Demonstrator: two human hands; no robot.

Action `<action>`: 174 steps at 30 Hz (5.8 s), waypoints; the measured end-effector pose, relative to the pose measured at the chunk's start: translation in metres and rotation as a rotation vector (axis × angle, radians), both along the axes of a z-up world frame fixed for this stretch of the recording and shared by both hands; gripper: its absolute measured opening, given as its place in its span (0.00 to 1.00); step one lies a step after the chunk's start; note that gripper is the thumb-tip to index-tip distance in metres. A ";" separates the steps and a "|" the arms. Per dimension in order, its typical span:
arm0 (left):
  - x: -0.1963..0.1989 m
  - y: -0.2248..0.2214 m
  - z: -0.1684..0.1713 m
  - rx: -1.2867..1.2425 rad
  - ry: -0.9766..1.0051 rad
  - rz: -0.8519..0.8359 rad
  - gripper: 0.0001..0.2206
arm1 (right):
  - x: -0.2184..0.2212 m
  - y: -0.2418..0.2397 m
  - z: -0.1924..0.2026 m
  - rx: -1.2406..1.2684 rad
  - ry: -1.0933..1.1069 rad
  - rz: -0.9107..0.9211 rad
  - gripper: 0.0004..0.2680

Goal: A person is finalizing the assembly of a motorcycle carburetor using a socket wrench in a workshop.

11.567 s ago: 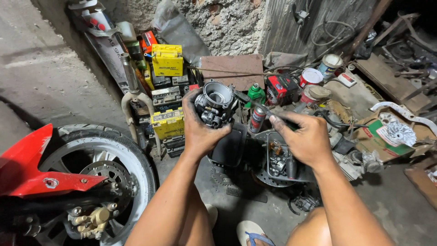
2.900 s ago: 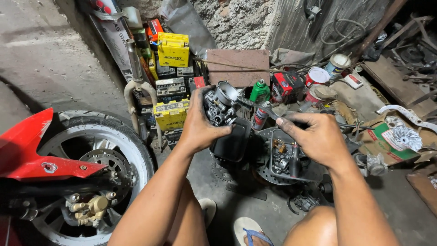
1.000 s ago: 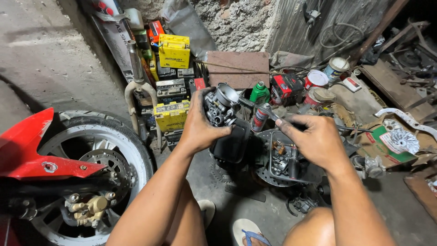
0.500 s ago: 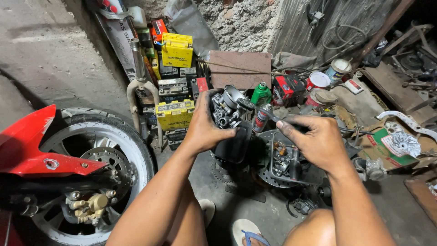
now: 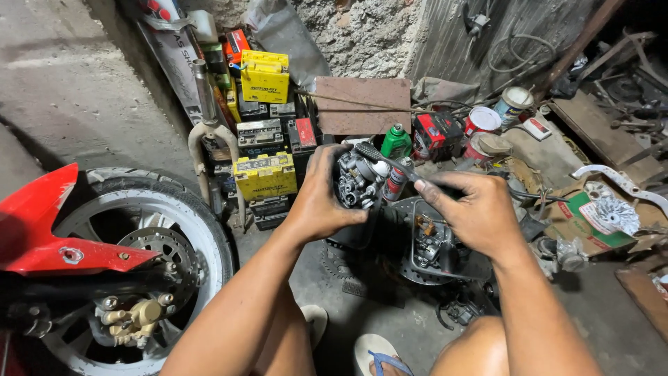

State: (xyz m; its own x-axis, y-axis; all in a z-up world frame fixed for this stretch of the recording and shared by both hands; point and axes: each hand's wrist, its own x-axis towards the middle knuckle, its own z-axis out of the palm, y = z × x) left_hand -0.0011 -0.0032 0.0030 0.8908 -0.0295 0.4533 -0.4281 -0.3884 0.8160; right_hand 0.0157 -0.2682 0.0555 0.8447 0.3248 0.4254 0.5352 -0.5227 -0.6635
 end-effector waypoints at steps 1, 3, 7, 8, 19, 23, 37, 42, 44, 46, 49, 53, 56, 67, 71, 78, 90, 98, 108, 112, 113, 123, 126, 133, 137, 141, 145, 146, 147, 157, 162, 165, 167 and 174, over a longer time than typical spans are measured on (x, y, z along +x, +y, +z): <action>0.000 -0.001 -0.002 0.001 0.000 -0.003 0.46 | -0.001 -0.001 0.000 0.001 0.000 -0.003 0.03; 0.000 -0.002 -0.006 0.009 -0.006 -0.007 0.46 | -0.001 -0.001 0.000 0.009 -0.002 -0.009 0.03; 0.000 -0.002 -0.007 0.011 -0.023 -0.009 0.45 | 0.000 0.001 0.000 0.014 0.002 -0.032 0.03; 0.000 -0.002 -0.007 0.012 -0.034 -0.012 0.45 | 0.000 0.002 0.000 0.020 0.004 -0.033 0.03; -0.002 -0.004 -0.002 -0.020 0.011 0.004 0.45 | 0.001 0.006 -0.001 0.023 0.023 -0.116 0.03; -0.002 0.001 -0.002 -0.033 0.024 0.056 0.46 | 0.001 0.009 -0.003 0.023 0.031 -0.077 0.03; -0.014 0.009 0.009 -0.060 0.182 0.303 0.45 | -0.009 0.024 -0.002 -0.016 -0.067 -0.041 0.03; -0.014 0.012 0.003 -0.038 0.226 0.356 0.44 | -0.016 0.036 -0.008 -0.055 -0.085 0.051 0.04; -0.013 0.013 0.001 -0.028 0.243 0.372 0.44 | -0.016 0.037 -0.008 -0.085 -0.114 0.027 0.04; -0.013 0.011 0.000 -0.019 0.260 0.391 0.44 | -0.017 0.037 -0.009 -0.116 -0.144 0.005 0.04; -0.015 0.007 0.002 -0.035 0.247 0.419 0.45 | -0.018 0.036 -0.011 -0.136 -0.190 -0.064 0.04; -0.016 0.006 0.006 -0.037 0.261 0.414 0.44 | -0.021 0.035 -0.009 -0.156 -0.137 -0.044 0.05; -0.015 0.007 0.001 -0.051 0.263 0.409 0.44 | -0.019 0.030 -0.011 -0.175 -0.065 -0.042 0.06; -0.009 0.003 -0.009 0.008 0.214 0.423 0.46 | -0.025 0.034 -0.009 -0.151 -0.120 -0.083 0.04; -0.013 -0.008 -0.011 0.122 0.113 0.441 0.49 | -0.024 0.038 -0.011 -0.193 -0.138 -0.050 0.05; -0.009 0.004 -0.007 0.110 0.021 0.470 0.50 | -0.038 0.034 0.015 -0.224 -0.007 -0.071 0.07; -0.018 -0.007 0.004 0.204 -0.023 0.429 0.49 | -0.029 0.031 -0.002 -0.148 -0.137 -0.052 0.05; -0.017 -0.010 0.006 0.275 -0.076 0.445 0.49 | -0.044 0.041 0.005 -0.206 -0.126 -0.017 0.06; -0.006 -0.003 -0.009 0.296 -0.092 0.471 0.50 | -0.038 0.041 -0.002 -0.250 -0.202 -0.090 0.07; -0.004 -0.003 -0.013 0.283 -0.094 0.461 0.50 | -0.037 0.036 0.003 -0.236 -0.139 -0.053 0.07; -0.004 -0.004 -0.012 0.282 -0.094 0.458 0.50 | -0.036 0.035 0.002 -0.220 -0.147 -0.066 0.06; 0.006 0.004 0.000 0.325 -0.111 0.375 0.52 | -0.046 0.030 0.033 -0.220 -0.089 -0.094 0.06; 0.008 0.009 0.003 0.353 -0.083 0.295 0.51 | -0.036 0.023 0.033 -0.303 -0.135 -0.080 0.06; -0.005 0.023 0.002 0.318 -0.027 0.192 0.48 | -0.015 0.016 0.024 -0.466 -0.097 -0.037 0.07; -0.007 0.020 0.007 0.305 -0.024 0.147 0.47 | -0.001 0.019 0.024 -0.468 -0.107 -0.010 0.07; 0.002 0.013 0.004 0.268 -0.025 0.106 0.47 | 0.005 0.001 0.026 -0.542 -0.211 -0.041 0.08; 0.018 -0.003 0.002 0.240 -0.066 0.035 0.47 | 0.013 -0.014 0.020 -0.537 -0.235 -0.098 0.08; 0.019 -0.007 0.001 0.292 -0.087 0.021 0.48 | 0.011 -0.014 0.022 -0.561 -0.233 -0.107 0.08; 0.020 -0.011 0.001 0.343 -0.109 0.006 0.49 | 0.009 -0.013 0.023 -0.584 -0.230 -0.116 0.08; 0.024 -0.009 0.011 0.358 0.020 -0.025 0.54 | 0.051 -0.017 0.049 -0.563 -0.152 -0.063 0.10; 0.029 -0.003 -0.014 0.117 0.047 -0.016 0.48 | 0.058 -0.018 0.043 -0.569 -0.067 -0.105 0.09; 0.031 -0.001 -0.033 0.093 -0.247 -0.019 0.51 | 0.057 -0.013 0.034 -0.382 -0.077 -0.126 0.12; 0.025 0.000 -0.034 0.052 -0.167 -0.001 0.49 | 0.057 0.000 0.023 -0.415 -0.086 -0.103 0.11; 0.022 0.013 -0.036 -0.011 -0.051 0.008 0.46 | 0.058 0.004 -0.012 -0.325 -0.221 -0.085 0.10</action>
State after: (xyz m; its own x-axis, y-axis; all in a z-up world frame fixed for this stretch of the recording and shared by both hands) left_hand 0.0211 0.0102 -0.0327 0.8669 -0.0171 0.4981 -0.4658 -0.3833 0.7976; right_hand 0.0737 -0.2642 0.0435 0.7739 0.4051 0.4868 0.5924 -0.7349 -0.3301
